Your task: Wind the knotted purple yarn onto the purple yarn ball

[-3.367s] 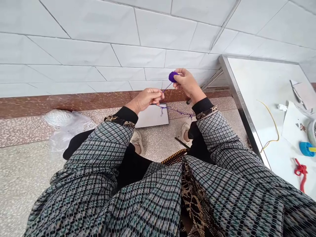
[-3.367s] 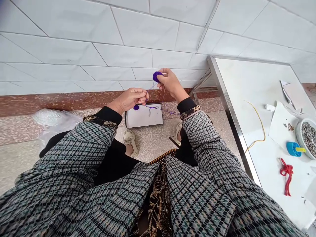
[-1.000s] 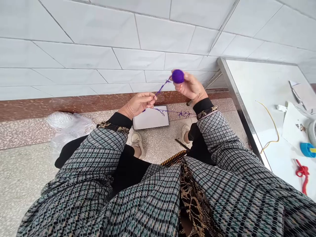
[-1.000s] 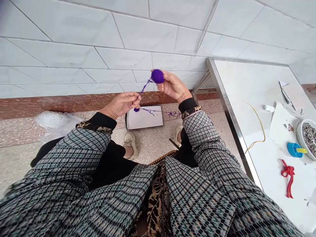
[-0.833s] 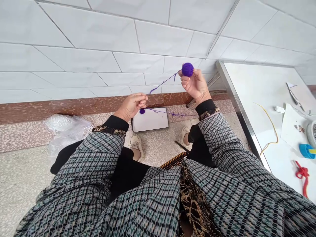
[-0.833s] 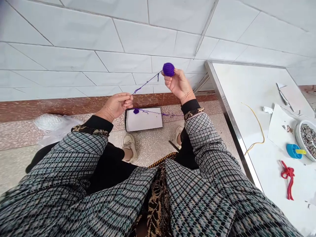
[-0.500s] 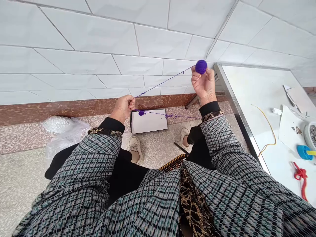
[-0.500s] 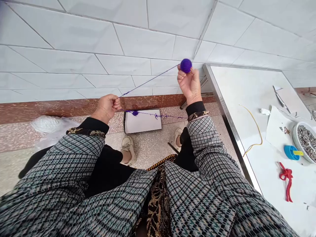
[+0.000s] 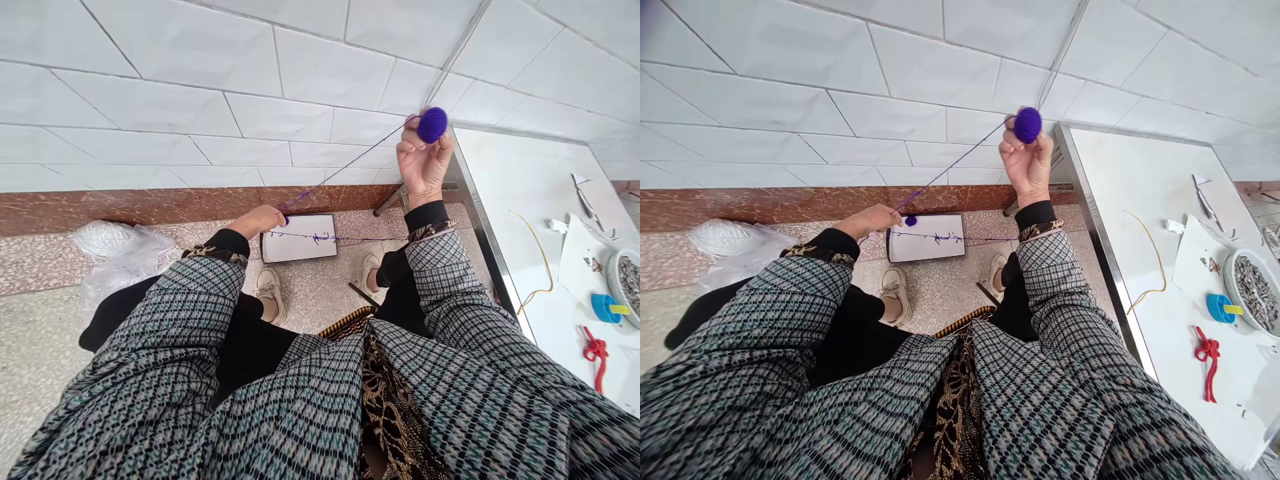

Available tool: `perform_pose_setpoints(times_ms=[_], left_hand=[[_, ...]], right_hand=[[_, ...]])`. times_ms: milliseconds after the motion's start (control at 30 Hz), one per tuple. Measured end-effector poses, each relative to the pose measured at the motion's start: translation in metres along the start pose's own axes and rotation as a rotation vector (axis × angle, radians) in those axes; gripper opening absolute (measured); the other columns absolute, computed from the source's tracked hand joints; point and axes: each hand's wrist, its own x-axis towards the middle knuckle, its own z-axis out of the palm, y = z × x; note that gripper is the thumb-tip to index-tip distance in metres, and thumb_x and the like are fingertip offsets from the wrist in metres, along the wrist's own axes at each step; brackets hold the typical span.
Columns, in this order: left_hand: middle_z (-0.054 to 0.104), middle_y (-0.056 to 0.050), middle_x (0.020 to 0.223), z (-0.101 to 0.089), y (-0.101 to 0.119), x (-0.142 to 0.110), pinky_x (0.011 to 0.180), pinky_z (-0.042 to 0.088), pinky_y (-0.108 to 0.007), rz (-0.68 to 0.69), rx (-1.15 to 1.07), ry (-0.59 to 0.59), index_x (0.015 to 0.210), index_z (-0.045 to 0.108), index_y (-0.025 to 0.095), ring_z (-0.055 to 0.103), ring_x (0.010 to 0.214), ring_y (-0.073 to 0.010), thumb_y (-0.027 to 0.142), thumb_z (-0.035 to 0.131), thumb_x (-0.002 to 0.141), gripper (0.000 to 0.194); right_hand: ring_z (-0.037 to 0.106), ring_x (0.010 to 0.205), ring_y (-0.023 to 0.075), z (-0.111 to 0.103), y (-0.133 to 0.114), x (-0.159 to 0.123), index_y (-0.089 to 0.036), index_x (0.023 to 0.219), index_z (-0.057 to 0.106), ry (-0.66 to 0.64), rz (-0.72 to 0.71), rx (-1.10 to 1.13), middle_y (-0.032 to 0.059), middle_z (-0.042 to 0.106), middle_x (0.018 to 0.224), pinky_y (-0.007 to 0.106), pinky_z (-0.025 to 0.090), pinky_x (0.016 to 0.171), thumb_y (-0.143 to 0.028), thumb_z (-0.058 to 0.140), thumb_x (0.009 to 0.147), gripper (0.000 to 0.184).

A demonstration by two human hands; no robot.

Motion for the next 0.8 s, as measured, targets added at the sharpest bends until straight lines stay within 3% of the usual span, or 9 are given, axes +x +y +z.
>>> perform_pose_setpoints(times_ms=[67,133,233,300,400,500,567,700,800], left_hand=[[0.057,-0.008,0.059,0.002,-0.005,0.001,0.061,0.041,-0.031,0.112,0.136,0.034,0.054,0.057,0.021,0.059,0.063,-0.0247,0.017,0.072,0.068,0.021],[0.058,-0.011,0.064,0.004,-0.014,0.000,0.075,0.047,-0.035,0.153,0.203,0.080,0.060,0.053,0.022,0.067,0.082,-0.0337,0.018,0.069,0.073,0.022],[0.058,-0.015,0.067,0.012,-0.033,-0.003,0.090,0.049,-0.044,0.120,0.390,0.118,0.071,0.050,0.023,0.069,0.101,-0.0442,0.020,0.065,0.080,0.018],[0.062,-0.018,0.071,0.019,-0.043,-0.005,0.092,0.049,-0.048,0.078,0.481,0.068,0.076,0.052,0.021,0.070,0.103,-0.0466,0.021,0.064,0.080,0.013],[0.074,-0.020,0.086,0.027,-0.047,-0.006,0.086,0.053,-0.041,0.058,0.427,-0.151,0.087,0.063,0.019,0.073,0.097,-0.0401,0.027,0.072,0.071,0.020],[0.078,-0.021,0.119,0.025,-0.038,-0.002,0.083,0.053,-0.030,0.071,0.309,-0.441,0.112,0.072,0.019,0.073,0.110,-0.0347,0.032,0.081,0.056,0.058],[0.076,-0.022,0.131,0.017,-0.030,0.002,0.083,0.053,-0.027,0.108,0.233,-0.530,0.123,0.074,0.020,0.070,0.119,-0.0341,0.032,0.082,0.052,0.072],[0.080,-0.020,0.120,-0.001,-0.018,0.012,0.075,0.053,-0.027,0.095,0.192,-0.532,0.116,0.080,0.022,0.075,0.102,-0.0326,0.026,0.080,0.053,0.064],[0.081,-0.020,0.104,0.000,-0.005,0.013,0.079,0.055,-0.030,0.088,0.151,-0.325,0.099,0.082,0.018,0.076,0.097,-0.0335,0.019,0.079,0.056,0.043]], right_hand=[[0.044,0.098,0.0227,-0.007,-0.006,0.004,-0.028,0.091,0.068,0.116,-0.114,0.143,0.0065,0.067,0.097,0.032,0.039,0.096,-0.055,0.079,0.069,0.037],[0.041,0.102,0.0235,-0.015,-0.017,0.008,-0.029,0.086,0.068,0.249,-0.123,0.141,0.0077,0.068,0.094,0.031,0.036,0.101,-0.055,0.074,0.071,0.031],[0.041,0.110,0.0259,-0.022,-0.030,0.009,-0.034,0.077,0.062,0.370,-0.097,0.020,0.0094,0.066,0.086,0.032,0.035,0.106,-0.062,0.064,0.073,0.028],[0.043,0.106,0.0247,-0.021,-0.029,0.007,-0.035,0.076,0.056,0.384,-0.097,-0.010,0.0078,0.064,0.085,0.032,0.037,0.105,-0.062,0.068,0.070,0.030],[0.045,0.093,0.0187,-0.009,-0.013,0.003,-0.028,0.088,0.053,0.286,0.062,-0.096,0.0044,0.062,0.092,0.033,0.043,0.101,-0.059,0.077,0.068,0.044],[0.052,0.095,0.0179,0.014,0.008,-0.003,-0.024,0.093,0.049,0.067,0.288,-0.281,0.0046,0.059,0.093,0.036,0.050,0.094,-0.073,0.073,0.075,0.057],[0.055,0.101,0.0194,0.030,0.018,-0.006,-0.023,0.090,0.050,-0.074,0.381,-0.291,0.0050,0.058,0.088,0.036,0.051,0.091,-0.076,0.076,0.074,0.062],[0.057,0.098,0.0198,0.052,0.024,-0.012,-0.021,0.089,0.058,-0.237,0.569,-0.263,0.0050,0.058,0.078,0.033,0.053,0.084,-0.069,0.084,0.072,0.057],[0.061,0.090,0.0195,0.059,0.025,-0.018,-0.021,0.088,0.060,-0.239,0.662,-0.315,0.0037,0.056,0.074,0.030,0.056,0.076,-0.067,0.081,0.079,0.052]])
